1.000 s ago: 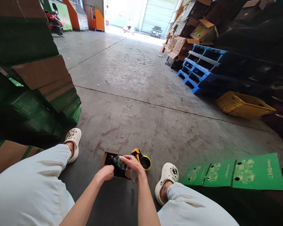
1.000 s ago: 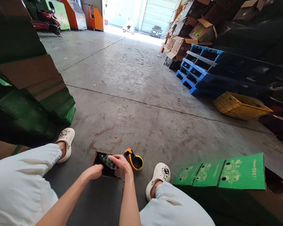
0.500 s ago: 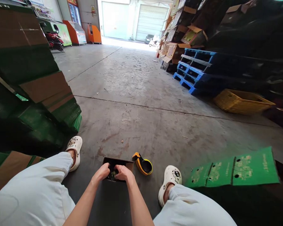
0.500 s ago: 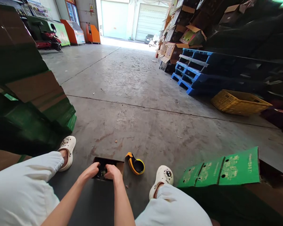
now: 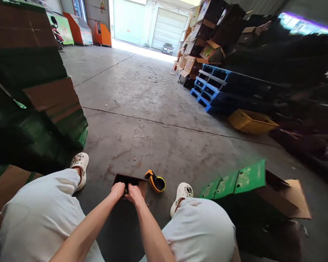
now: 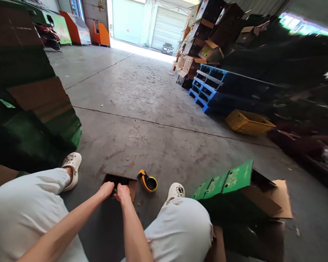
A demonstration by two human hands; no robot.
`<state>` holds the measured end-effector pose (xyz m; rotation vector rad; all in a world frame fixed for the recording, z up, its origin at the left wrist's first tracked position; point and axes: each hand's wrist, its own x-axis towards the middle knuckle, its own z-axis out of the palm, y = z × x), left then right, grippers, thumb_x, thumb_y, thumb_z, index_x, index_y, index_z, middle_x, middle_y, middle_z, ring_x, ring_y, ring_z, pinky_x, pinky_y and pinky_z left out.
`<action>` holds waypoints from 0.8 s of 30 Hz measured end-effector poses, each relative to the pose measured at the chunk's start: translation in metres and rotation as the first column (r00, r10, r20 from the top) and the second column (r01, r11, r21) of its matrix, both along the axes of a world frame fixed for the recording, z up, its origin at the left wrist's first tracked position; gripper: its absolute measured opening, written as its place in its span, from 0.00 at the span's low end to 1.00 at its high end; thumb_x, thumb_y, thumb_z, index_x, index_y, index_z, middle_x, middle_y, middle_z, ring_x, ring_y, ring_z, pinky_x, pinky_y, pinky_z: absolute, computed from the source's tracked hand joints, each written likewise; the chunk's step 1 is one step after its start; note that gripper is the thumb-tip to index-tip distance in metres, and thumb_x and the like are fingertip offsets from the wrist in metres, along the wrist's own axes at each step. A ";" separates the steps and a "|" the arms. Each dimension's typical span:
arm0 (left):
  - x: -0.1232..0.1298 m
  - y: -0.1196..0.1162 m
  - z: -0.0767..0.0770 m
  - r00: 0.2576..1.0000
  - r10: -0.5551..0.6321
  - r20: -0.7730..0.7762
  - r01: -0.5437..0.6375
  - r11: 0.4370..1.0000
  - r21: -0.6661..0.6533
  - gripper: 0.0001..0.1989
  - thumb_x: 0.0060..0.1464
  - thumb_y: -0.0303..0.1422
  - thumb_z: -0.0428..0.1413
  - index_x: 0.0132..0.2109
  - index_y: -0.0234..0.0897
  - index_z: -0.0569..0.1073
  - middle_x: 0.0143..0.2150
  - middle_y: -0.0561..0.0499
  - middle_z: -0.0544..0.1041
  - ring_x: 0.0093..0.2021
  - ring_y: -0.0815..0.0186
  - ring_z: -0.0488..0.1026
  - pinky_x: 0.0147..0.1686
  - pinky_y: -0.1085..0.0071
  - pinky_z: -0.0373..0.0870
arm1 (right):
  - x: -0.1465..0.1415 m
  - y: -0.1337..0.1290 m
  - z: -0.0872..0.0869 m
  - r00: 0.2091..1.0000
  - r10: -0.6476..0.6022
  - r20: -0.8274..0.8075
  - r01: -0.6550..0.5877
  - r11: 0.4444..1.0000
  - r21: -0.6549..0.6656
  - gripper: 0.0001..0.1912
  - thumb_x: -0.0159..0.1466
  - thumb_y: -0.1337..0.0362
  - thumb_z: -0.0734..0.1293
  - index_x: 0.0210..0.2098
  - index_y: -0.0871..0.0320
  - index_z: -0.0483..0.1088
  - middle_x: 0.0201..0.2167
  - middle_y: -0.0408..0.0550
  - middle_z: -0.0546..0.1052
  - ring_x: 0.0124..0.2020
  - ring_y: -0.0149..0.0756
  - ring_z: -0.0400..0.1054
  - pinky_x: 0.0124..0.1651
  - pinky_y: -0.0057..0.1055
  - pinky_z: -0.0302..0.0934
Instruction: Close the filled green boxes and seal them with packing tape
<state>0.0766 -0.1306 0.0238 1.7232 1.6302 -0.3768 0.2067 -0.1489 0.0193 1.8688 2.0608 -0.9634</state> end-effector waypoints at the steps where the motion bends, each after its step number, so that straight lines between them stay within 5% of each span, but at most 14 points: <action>1: 0.000 0.000 0.003 1.000 -0.016 -0.001 0.016 1.000 0.024 0.21 0.67 0.41 0.61 0.61 0.36 0.73 0.60 0.42 0.75 0.55 0.56 0.77 0.54 0.53 0.78 | -0.002 -0.003 0.001 1.000 -0.002 0.010 0.002 1.000 0.016 0.22 0.63 0.64 0.73 0.56 0.58 0.73 0.54 0.59 0.81 0.60 0.51 0.73 0.56 0.37 0.65; 9: 0.000 0.003 0.012 0.989 -0.147 -0.025 0.149 0.976 0.159 0.19 0.67 0.42 0.61 0.59 0.36 0.75 0.59 0.43 0.76 0.57 0.56 0.76 0.56 0.51 0.76 | 0.000 0.000 0.001 0.998 0.000 0.057 -0.004 0.998 0.066 0.20 0.64 0.69 0.70 0.56 0.59 0.75 0.58 0.62 0.77 0.63 0.53 0.70 0.62 0.40 0.62; 13: -0.006 0.008 0.000 0.982 -0.189 0.006 0.185 0.969 0.164 0.02 0.62 0.30 0.63 0.41 0.38 0.81 0.44 0.42 0.82 0.56 0.52 0.76 0.67 0.50 0.62 | -0.003 0.012 -0.010 0.996 0.039 0.079 -0.039 0.999 -0.002 0.16 0.62 0.72 0.71 0.49 0.58 0.80 0.55 0.61 0.79 0.57 0.51 0.75 0.55 0.37 0.68; 17: -0.016 0.018 -0.011 0.973 -0.227 0.040 0.218 0.963 0.160 0.11 0.60 0.24 0.59 0.30 0.41 0.80 0.31 0.45 0.80 0.51 0.54 0.77 0.73 0.54 0.49 | -0.016 0.017 -0.019 0.994 0.051 0.096 -0.051 0.999 0.001 0.17 0.66 0.75 0.67 0.51 0.60 0.81 0.53 0.64 0.81 0.59 0.54 0.75 0.56 0.41 0.70; 21: -0.022 0.021 -0.010 0.968 -0.240 0.068 0.225 0.959 0.175 0.13 0.63 0.25 0.55 0.34 0.40 0.81 0.35 0.43 0.81 0.53 0.53 0.76 0.73 0.53 0.48 | -0.030 0.012 -0.022 0.996 0.031 0.089 -0.034 0.999 0.033 0.20 0.71 0.75 0.59 0.51 0.62 0.82 0.54 0.69 0.80 0.59 0.54 0.75 0.57 0.44 0.71; 24: -0.019 0.018 -0.006 0.966 -0.244 0.088 0.224 0.955 0.193 0.13 0.64 0.24 0.52 0.41 0.36 0.82 0.47 0.36 0.81 0.61 0.47 0.72 0.72 0.51 0.53 | -0.027 0.010 -0.021 0.998 0.009 0.070 -0.010 1.000 0.028 0.21 0.70 0.77 0.59 0.51 0.63 0.81 0.53 0.69 0.81 0.56 0.54 0.78 0.56 0.43 0.72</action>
